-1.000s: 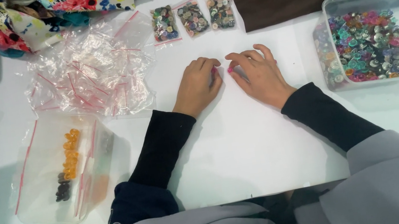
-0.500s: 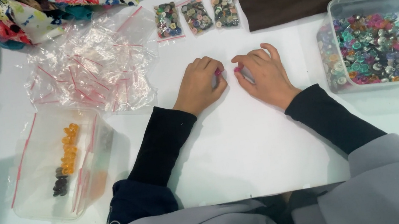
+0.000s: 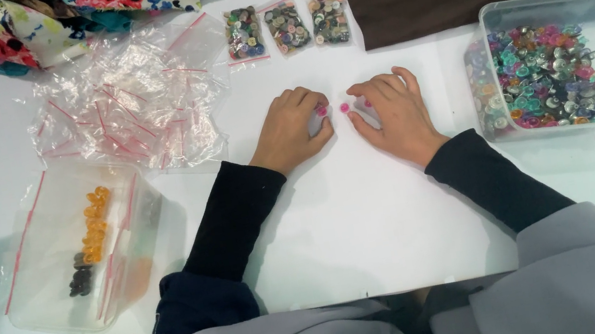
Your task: Sorting pink buttons from a mixed container and placing them into a small resealable plastic bag.
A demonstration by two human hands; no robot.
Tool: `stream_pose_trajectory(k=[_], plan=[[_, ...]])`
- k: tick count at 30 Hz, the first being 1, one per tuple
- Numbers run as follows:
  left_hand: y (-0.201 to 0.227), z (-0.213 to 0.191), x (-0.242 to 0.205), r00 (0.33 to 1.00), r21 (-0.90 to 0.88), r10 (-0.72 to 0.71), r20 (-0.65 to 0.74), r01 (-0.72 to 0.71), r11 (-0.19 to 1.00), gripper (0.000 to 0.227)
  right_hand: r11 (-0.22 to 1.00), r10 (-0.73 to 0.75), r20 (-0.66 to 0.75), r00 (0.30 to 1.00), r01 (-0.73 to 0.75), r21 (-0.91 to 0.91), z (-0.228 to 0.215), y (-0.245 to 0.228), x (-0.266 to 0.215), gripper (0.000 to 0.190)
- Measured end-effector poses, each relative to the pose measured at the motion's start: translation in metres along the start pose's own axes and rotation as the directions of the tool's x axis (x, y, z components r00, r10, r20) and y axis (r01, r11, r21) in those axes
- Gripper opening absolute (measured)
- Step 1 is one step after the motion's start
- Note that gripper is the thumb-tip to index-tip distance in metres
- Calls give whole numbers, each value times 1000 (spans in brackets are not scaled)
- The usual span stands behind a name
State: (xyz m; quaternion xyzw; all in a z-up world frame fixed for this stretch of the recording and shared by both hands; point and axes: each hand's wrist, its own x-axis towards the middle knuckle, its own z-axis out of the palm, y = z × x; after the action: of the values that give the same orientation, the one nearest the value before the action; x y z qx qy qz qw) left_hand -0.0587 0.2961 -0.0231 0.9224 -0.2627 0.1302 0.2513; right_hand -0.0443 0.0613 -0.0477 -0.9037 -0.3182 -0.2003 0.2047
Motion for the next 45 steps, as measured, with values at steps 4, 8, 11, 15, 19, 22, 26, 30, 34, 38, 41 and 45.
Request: stream_pose_trajectory(k=[4,8,11,15,19,22,26,30,34,38,41,45], plan=[[2,-1,0,1000,-9,-7,6,7,1000,18,1000,12,-6,1000,-12,-21,-14,1,-6,30],[-3,4,-1,1000,-3,-12,-6,12,1000,16,998,24,-21,999,-25,-57,-16,11,-12,28],[-3,4,-1,1000,0,-11,-13,11,1000,15,998,21,-28,999,-22,-52,-11,15,-14,23],[-1,2,-1,1000,5,-25,-10,25,1000,16,998,10,-56,998,-13,-53,-8,16,-15,18],[0,3,-1,1000,7,-19,-23,19,1000,18,997,6,-70,998,-12,-76,-14,13,-15,17],[1,3,-1,999,16,-36,-17,36,999,22,996,11,-54,998,-16,-93,-20,9,-16,13],[4,3,-1,998,-16,-60,-17,59,998,25,996,28,-44,999,-32,-83,-22,9,-18,14],[12,2,1,995,-86,-94,-43,90,992,31,997,19,-42,999,-22,-73,-23,7,-16,16],[21,6,6,997,-48,-72,-38,71,996,31,996,32,-38,999,-35,-76,-28,6,-15,19],[23,14,12,997,-24,-71,7,72,997,23,995,46,-50,998,-51,-86,-33,7,-16,23],[22,22,14,998,-35,-69,12,70,997,20,992,79,-59,995,-84,-98,-37,10,-21,25],[21,24,15,998,-52,-60,10,61,997,19,977,190,-12,982,-191,-97,-48,10,-24,28]])
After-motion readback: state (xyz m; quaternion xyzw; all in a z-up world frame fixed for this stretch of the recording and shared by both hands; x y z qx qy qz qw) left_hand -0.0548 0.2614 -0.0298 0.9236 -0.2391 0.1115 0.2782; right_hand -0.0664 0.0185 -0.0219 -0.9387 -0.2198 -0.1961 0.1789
